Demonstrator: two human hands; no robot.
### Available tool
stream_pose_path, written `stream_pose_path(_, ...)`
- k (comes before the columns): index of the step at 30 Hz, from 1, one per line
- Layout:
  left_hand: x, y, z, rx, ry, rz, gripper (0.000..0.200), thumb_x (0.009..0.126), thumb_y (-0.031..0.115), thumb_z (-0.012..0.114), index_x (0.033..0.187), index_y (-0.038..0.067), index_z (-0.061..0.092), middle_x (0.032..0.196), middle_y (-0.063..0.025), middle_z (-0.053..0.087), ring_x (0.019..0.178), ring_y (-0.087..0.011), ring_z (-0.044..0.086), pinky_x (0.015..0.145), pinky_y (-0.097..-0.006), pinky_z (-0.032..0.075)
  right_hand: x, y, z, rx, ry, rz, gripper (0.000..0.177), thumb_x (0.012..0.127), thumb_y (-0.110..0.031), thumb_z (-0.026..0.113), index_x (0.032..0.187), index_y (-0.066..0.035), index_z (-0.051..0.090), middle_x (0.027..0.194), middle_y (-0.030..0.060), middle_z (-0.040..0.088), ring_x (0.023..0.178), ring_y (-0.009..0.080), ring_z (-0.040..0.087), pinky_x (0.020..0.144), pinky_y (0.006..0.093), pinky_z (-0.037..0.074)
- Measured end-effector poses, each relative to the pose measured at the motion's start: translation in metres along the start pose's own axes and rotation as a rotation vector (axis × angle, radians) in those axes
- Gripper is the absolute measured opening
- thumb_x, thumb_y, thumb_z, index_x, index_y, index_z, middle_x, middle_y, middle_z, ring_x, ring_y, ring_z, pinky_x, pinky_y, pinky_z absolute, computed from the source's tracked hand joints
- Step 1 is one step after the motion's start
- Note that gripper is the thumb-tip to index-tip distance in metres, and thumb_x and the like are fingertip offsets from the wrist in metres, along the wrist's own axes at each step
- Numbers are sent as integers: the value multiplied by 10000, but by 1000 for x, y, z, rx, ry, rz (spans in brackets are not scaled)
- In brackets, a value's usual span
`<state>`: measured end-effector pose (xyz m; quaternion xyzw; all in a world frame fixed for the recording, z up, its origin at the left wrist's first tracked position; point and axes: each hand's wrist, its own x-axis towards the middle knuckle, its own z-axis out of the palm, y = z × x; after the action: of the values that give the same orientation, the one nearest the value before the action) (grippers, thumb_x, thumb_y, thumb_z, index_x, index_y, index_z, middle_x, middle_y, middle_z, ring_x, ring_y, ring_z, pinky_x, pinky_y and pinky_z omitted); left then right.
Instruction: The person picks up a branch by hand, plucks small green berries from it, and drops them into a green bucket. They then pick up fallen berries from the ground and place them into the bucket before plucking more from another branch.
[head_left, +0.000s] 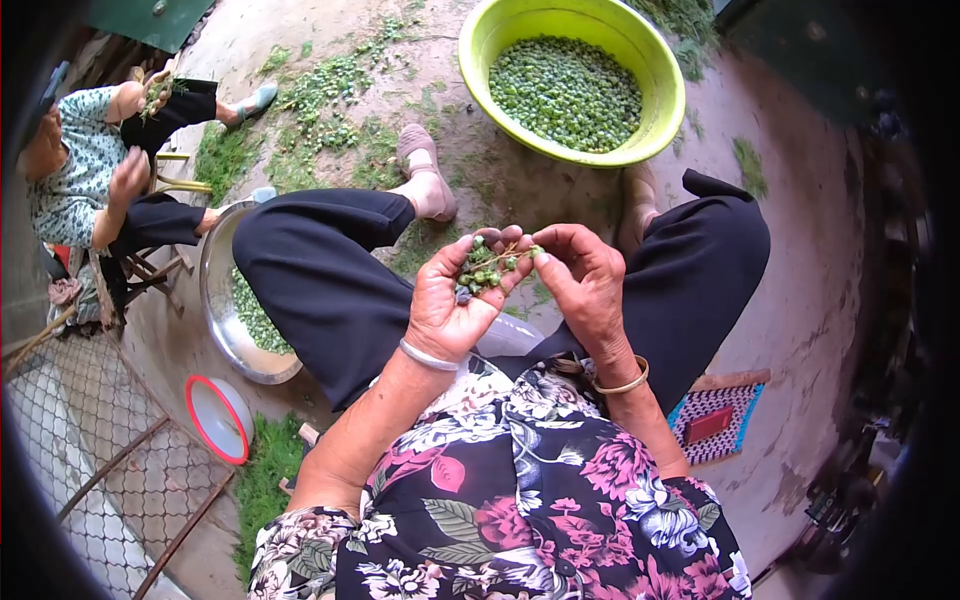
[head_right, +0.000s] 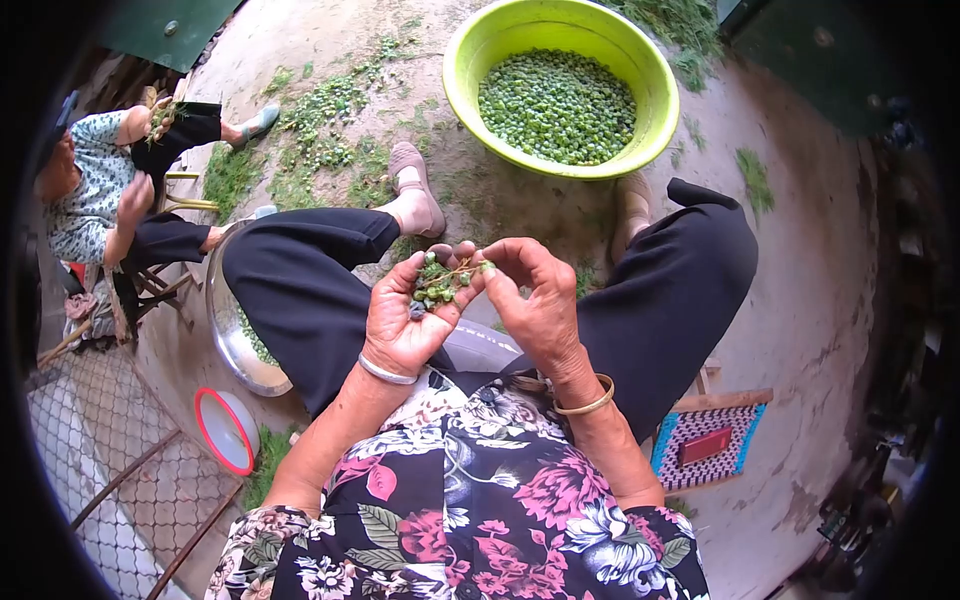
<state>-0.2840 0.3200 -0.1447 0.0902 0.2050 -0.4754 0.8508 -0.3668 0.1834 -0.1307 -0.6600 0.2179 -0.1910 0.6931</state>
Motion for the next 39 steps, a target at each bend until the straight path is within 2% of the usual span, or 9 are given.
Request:
stream_pose_path(6, 2, 2, 0, 27, 29, 3, 254, 897, 140, 523, 1041, -58, 593, 1155, -236, 588, 1145, -368, 524, 1026, -483, 391, 7, 5, -16, 407, -74, 272, 128, 807, -55, 600, 877, 47, 629, 741, 55, 630, 648, 98, 581, 612, 218, 491)
stream_pose_path(12, -1, 13, 4, 145, 92, -120, 266, 933, 183, 507, 1014, -54, 597, 1047, -211, 621, 962, -328, 613, 811, -395, 530, 10, 3, -13, 701, -40, 511, 176, 802, -55, 603, 938, 53, 625, 757, 64, 628, 643, 90, 568, 609, 229, 495)
stream_pose_path(18, -8, 7, 11, 629, 150, -113, 281, 946, 203, 513, 995, -58, 605, 874, -158, 657, 729, -240, 650, 605, -311, 530, 5, -6, -6, -41, -177, 205, 212, 791, -53, 678, 982, 32, 642, 740, 33, 603, 637, 71, 549, 602, 222, 464)
stream_pose_path(21, -9, 4, 8, 705, 113, -146, 285, 948, 213, 519, 998, -58, 590, 875, -167, 646, 733, -264, 648, 585, -310, 528, 4, 10, -6, -86, -221, 65, 199, 776, -55, 715, 949, 25, 659, 722, 22, 598, 593, 57, 544, 542, 199, 434)
stream_pose_path(24, -9, 1, 5, 666, 132, -162, 301, 948, 231, 523, 1003, -57, 592, 877, -167, 647, 717, -267, 648, 583, -318, 528, 5, 11, -4, -198, -239, -86, 137, 803, -56, 690, 905, 31, 663, 719, 17, 611, 583, 59, 550, 534, 188, 428)
stream_pose_path(26, -7, 2, 2, 660, 93, -189, 351, 954, 269, 510, 1032, -64, 589, 914, -181, 645, 766, -280, 647, 633, -334, 540, 6, -1, -3, 197, -142, 301, 102, 815, -57, 667, 873, 26, 659, 707, 28, 619, 581, 69, 527, 565, 207, 441)
stream_pose_path(29, 0, 4, -8, 249, -16, -278, 461, 955, 346, 479, 1125, -77, 551, 1058, -246, 612, 999, -371, 605, 869, -436, 513, 14, 9, -9, 514, 31, 361, 146, 852, -101, 582, 848, 27, 652, 713, 40, 626, 573, 70, 519, 537, 213, 443)
stream_pose_path(31, 0, 5, 6, 241, 3, -225, 463, 955, 347, 482, 1129, -77, 546, 1068, -240, 611, 1022, -363, 597, 906, -452, 490, 15, 4, -10, 652, 83, 386, 164, 858, -108, 567, 852, 29, 656, 713, 38, 625, 572, 70, 519, 532, 212, 440)
stream_pose_path(39, 3, 15, -4, 94, -15, -154, 510, 944, 368, 502, 1174, -87, 507, 1128, -240, 582, 1082, -327, 568, 987, -466, 433, 2, 5, 5, -166, -105, -97, 156, 752, 5, 697, 902, 24, 659, 729, 57, 660, 661, 83, 624, 574, 232, 489)
